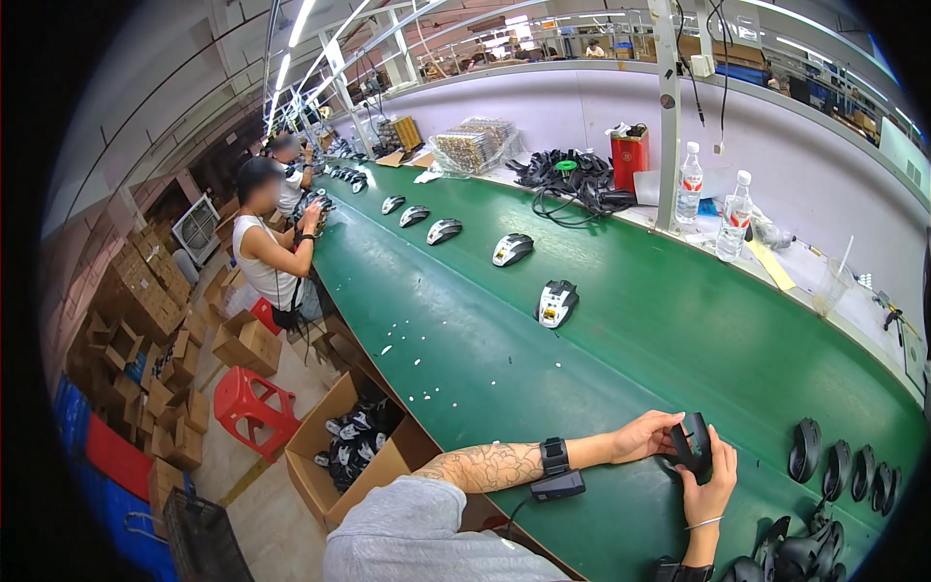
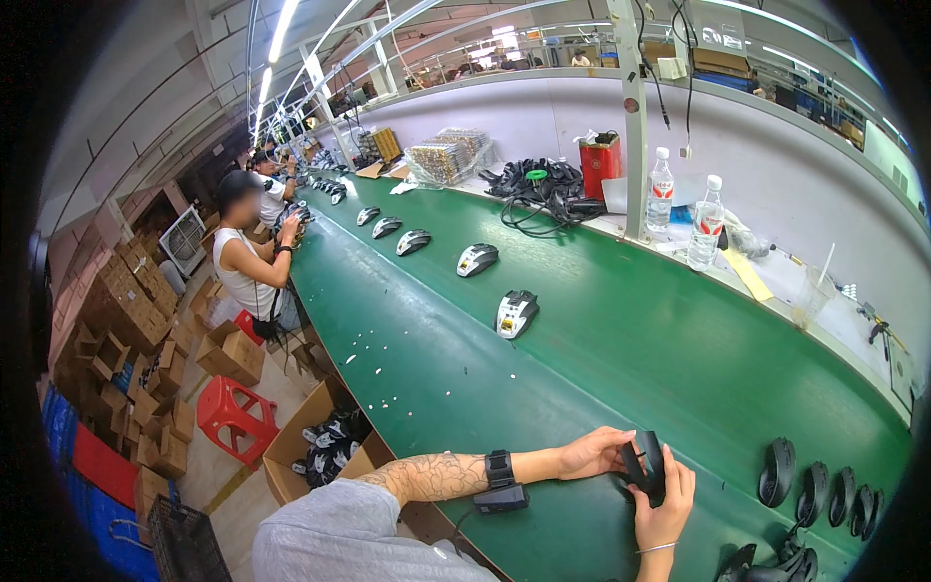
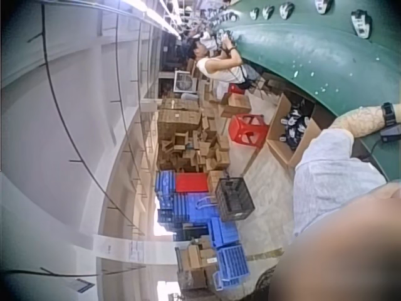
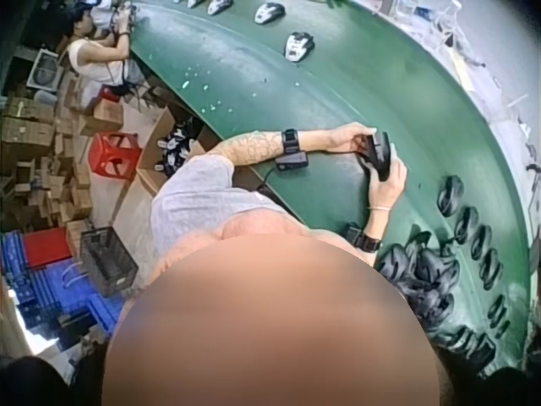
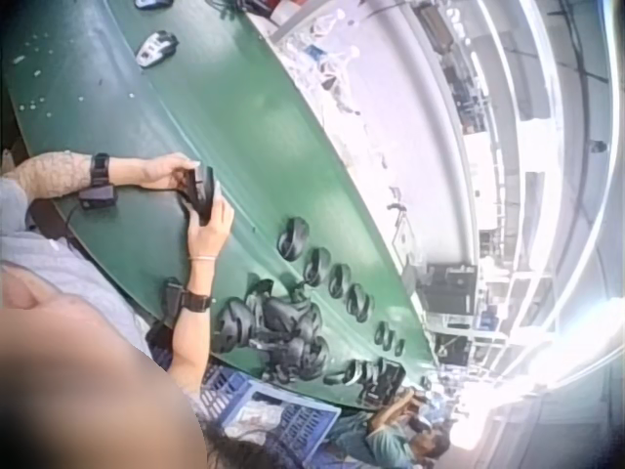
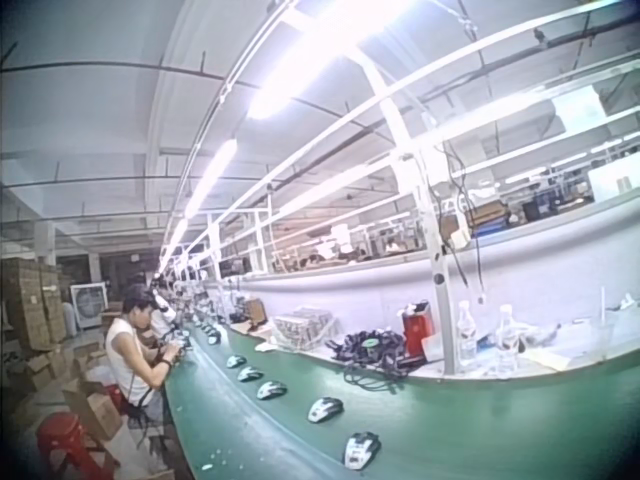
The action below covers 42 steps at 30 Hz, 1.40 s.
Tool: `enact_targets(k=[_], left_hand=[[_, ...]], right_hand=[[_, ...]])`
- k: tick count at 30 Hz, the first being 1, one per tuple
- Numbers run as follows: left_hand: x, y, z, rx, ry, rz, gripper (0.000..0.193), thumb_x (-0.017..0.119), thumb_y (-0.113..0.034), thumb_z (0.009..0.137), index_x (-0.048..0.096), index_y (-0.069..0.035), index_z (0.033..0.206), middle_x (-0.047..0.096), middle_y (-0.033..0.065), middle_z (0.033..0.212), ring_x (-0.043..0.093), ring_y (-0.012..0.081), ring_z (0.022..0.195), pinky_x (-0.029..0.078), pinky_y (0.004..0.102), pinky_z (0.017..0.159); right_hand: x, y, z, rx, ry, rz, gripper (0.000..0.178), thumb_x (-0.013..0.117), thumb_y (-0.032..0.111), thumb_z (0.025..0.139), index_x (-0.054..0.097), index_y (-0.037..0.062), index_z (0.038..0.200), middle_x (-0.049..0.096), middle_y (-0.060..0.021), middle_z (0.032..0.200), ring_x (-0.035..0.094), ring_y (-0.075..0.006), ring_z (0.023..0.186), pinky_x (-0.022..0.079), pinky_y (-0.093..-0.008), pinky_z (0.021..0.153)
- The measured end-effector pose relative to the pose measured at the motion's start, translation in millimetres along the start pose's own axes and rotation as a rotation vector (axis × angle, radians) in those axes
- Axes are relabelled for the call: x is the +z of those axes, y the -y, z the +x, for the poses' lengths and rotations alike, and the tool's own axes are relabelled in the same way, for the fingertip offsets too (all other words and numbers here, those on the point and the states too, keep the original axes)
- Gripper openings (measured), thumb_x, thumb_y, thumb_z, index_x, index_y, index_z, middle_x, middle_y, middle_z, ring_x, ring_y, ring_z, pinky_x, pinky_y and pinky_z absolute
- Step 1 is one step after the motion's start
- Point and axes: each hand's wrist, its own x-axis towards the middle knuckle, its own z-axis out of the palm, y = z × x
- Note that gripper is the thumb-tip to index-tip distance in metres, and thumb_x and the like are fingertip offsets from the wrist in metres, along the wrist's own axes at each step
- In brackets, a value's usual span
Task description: The person assembles computer mice by hand at a factory workstation. They pick up black mouse shells from a blue crate and snap them onto the internal components of the mice lined up on the green table. The person handles the mice one at a time, fitting the shells and placing the completed units back on the table.
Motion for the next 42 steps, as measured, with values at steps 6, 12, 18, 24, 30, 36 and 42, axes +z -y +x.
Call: enact_targets(k=[6,12,18,24,30,36,42], left_hand=[[-2.7,2.2,0.9,0.004,0.012,0.01,0.036,0.044,-0.036,0.098,0.06,-0.004,0.101,0.063,0.0066,0.098,0.06,0.0159,0.094,0.046,0.034,0.09],[-6.3,3.4,-1.7,-0.001,0.003,0.029,0.037,0.043,-0.036,0.098,0.06,-0.004,0.105,0.064,0.0062,0.101,0.059,0.0157,0.096,0.045,0.0338,0.092],[-16.8,10.7,3.9,0.006,0.005,-0.005,0.034,0.047,-0.033,0.097,0.062,-0.003,0.101,0.065,0.0084,0.098,0.061,0.0191,0.095,0.046,0.0381,0.091],[-5.9,10.1,7.6,0.031,-0.02,0.007,0.028,0.044,-0.025,0.098,0.06,-0.001,0.1,0.063,0.0125,0.101,0.06,0.0249,0.1,0.044,0.0424,0.094],[5.1,1.7,-0.6,0.056,-0.06,0.06,0.029,0.046,-0.028,0.097,0.06,-0.004,0.098,0.063,0.012,0.101,0.06,0.025,0.098,0.046,0.0443,0.09],[-8.2,8.7,4.7,0.045,0.02,0.038,0.026,0.046,-0.022,0.098,0.06,-0.001,0.103,0.062,0.0094,0.102,0.06,0.0216,0.097,0.046,0.0386,0.09],[-12.3,5.8,-2.6,0.064,-0.03,0.033,0.03,0.048,-0.027,0.097,0.061,0.0,0.101,0.063,0.0121,0.102,0.06,0.0231,0.098,0.046,0.0402,0.091]], right_hand=[[-1.6,2.0,0.3,0.005,-0.003,0.002,0.072,0.074,-0.002,0.055,0.055,0.0056,0.124,0.057,-0.0119,0.101,0.054,-0.0303,0.094,0.045,-0.0386,0.083],[-0.4,6.0,0.5,0.016,0.005,0.017,0.071,0.074,-0.003,0.055,0.057,0.0062,0.122,0.058,-0.012,0.101,0.054,-0.0305,0.094,0.045,-0.0387,0.083],[-3.2,6.5,1.0,0.02,-0.016,0.034,0.068,0.076,-0.002,0.054,0.059,0.0061,0.119,0.059,-0.0133,0.1,0.055,-0.0312,0.095,0.045,-0.0388,0.084],[-14.7,-7.5,2.9,-0.006,0.032,-0.023,0.066,0.078,0.008,0.062,0.058,0.0131,0.124,0.061,-0.0123,0.107,0.056,-0.0311,0.099,0.046,-0.039,0.087],[-13.1,-7.5,2.9,-0.038,0.064,0.111,0.068,0.075,0.006,0.066,0.053,0.0139,0.13,0.058,-0.0133,0.109,0.053,-0.0307,0.1,0.045,-0.0377,0.087],[-14.6,-5.0,-2.4,-0.005,-0.008,-0.04,0.068,0.077,0.005,0.062,0.057,0.0144,0.126,0.06,-0.0113,0.103,0.055,-0.0301,0.095,0.047,-0.0382,0.084],[-6.0,-3.7,3.8,-0.029,0.01,-0.015,0.066,0.076,0.004,0.061,0.058,0.0128,0.124,0.059,-0.0118,0.101,0.055,-0.0301,0.095,0.048,-0.0377,0.083]])
